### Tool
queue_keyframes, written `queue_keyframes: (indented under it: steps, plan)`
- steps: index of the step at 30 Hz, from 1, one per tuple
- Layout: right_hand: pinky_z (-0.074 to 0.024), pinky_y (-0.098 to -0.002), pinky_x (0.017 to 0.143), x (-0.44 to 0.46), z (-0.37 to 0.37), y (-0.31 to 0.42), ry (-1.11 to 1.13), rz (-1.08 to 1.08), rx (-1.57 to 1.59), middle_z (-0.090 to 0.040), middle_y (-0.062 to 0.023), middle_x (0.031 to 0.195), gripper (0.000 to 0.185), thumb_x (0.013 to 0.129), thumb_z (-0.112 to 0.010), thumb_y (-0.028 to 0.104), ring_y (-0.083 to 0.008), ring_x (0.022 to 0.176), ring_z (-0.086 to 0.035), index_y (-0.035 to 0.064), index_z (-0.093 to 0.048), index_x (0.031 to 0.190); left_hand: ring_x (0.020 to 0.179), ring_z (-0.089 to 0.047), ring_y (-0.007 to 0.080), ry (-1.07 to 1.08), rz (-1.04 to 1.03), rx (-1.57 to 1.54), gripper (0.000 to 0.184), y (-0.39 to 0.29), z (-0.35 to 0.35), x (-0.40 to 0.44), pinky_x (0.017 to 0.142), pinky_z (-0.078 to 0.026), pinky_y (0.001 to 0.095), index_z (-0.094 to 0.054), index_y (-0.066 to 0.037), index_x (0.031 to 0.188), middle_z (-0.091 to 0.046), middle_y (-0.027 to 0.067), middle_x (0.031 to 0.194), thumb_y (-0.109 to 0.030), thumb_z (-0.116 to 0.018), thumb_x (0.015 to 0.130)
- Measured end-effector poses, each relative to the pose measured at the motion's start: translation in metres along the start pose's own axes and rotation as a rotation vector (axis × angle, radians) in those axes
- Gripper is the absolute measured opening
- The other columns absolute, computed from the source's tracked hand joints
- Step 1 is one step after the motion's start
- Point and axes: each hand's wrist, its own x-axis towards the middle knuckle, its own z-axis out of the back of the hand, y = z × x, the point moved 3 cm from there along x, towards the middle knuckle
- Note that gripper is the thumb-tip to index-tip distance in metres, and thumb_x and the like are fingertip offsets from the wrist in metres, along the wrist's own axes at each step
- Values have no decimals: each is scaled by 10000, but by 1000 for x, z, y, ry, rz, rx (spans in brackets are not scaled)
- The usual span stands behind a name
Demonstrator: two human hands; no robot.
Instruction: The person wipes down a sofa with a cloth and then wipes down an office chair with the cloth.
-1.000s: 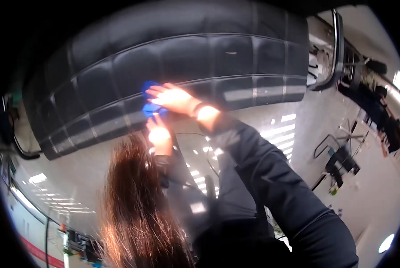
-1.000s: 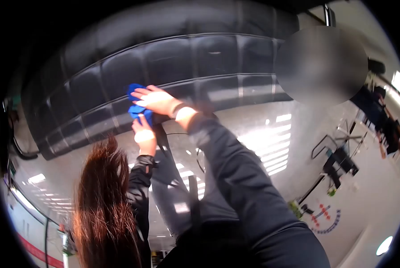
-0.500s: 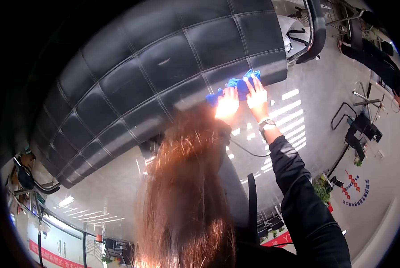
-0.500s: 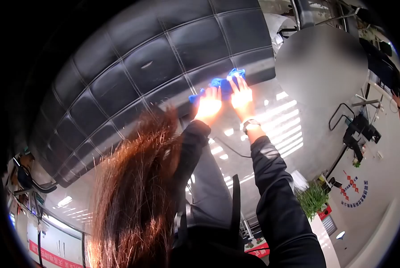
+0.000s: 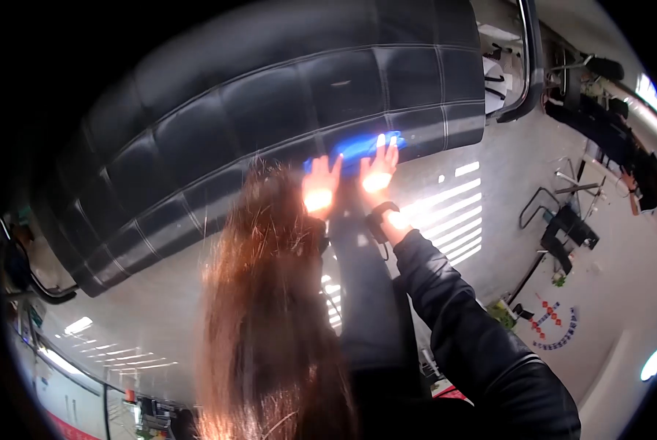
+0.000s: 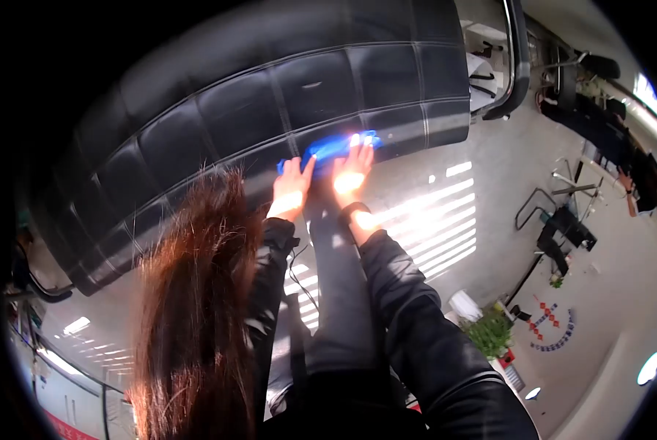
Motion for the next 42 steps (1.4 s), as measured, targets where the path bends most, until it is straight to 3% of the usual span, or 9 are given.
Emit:
queue_keyframes:
  steps: [2,6,13,21,24,29,33,36,42]
  plan:
    - [-316,-525,1128,-27,-5,54,43,125,82,-348,-251,1517,697,842,-623,129,-421,1411,-307,33,-370,1483,1129,-568,325,84,312,-238,589,62,-27,-26,789,-574,405,-497,-177,1406,-527,158,1236,-27,-564,840]
    - [-281,-476,1170,-83,-37,175,134,262,-63,-347,-290,1512,636,837,-601,120,-444,1396,-323,-12,-433,1435,1094,-600,371,-53,183,-84,591,165,63,-104,820,-566,425,-516,-216,1382,-552,163,1248,17,-534,839]
    - [-266,-473,1185,-181,-98,396,252,732,163,-305,-293,1541,648,782,-603,67,-459,1446,-258,-37,-467,1407,1166,-543,341,-207,528,60,619,361,128,-237,858,-563,425,-512,-282,1420,-521,141,1301,-7,-542,866]
    - [-344,-390,1144,-201,-135,527,348,1477,80,-392,-186,1530,497,858,-560,69,-332,1463,-308,-26,-535,1346,1216,-484,346,-434,822,-38,626,385,129,-280,913,-541,397,-459,-200,1463,-493,157,1297,-78,-628,873]
    - [-395,-369,1107,-183,-128,539,262,1795,16,-460,-135,1494,446,870,-566,121,-287,1429,-377,9,-600,1300,1221,-479,369,-537,1013,-177,659,370,127,-258,933,-516,432,-426,-203,1484,-480,173,1306,-58,-622,872]
    - [-439,-346,1029,-146,-132,537,64,1905,24,-522,-107,1439,422,860,-583,156,-266,1371,-443,40,-633,1262,1146,-519,396,-621,1091,-148,535,347,130,-204,938,-484,468,-476,-64,1438,-513,236,1239,-145,-533,913]
    - [-440,-363,991,-87,-111,515,-1,1783,34,-549,-95,1407,403,856,-595,169,-264,1317,-485,57,-653,1239,1081,-544,430,-745,906,-25,556,325,121,-149,901,-476,492,-461,-54,1446,-517,285,1214,-135,-547,904]
    - [-444,-366,985,-6,-89,470,-48,1661,9,-581,-54,1369,363,843,-608,175,-246,1286,-508,101,-687,1190,1107,-535,436,-533,877,-22,644,280,127,-70,933,-488,473,-412,-18,1460,-500,297,1240,-135,-610,857]
    - [-468,-365,954,198,-23,286,-114,1431,56,-608,-20,1311,354,843,-601,151,-225,1226,-540,133,-691,1185,1128,-548,390,-507,596,139,609,132,118,119,838,-564,443,-446,-61,1441,-516,219,1243,-101,-620,859]
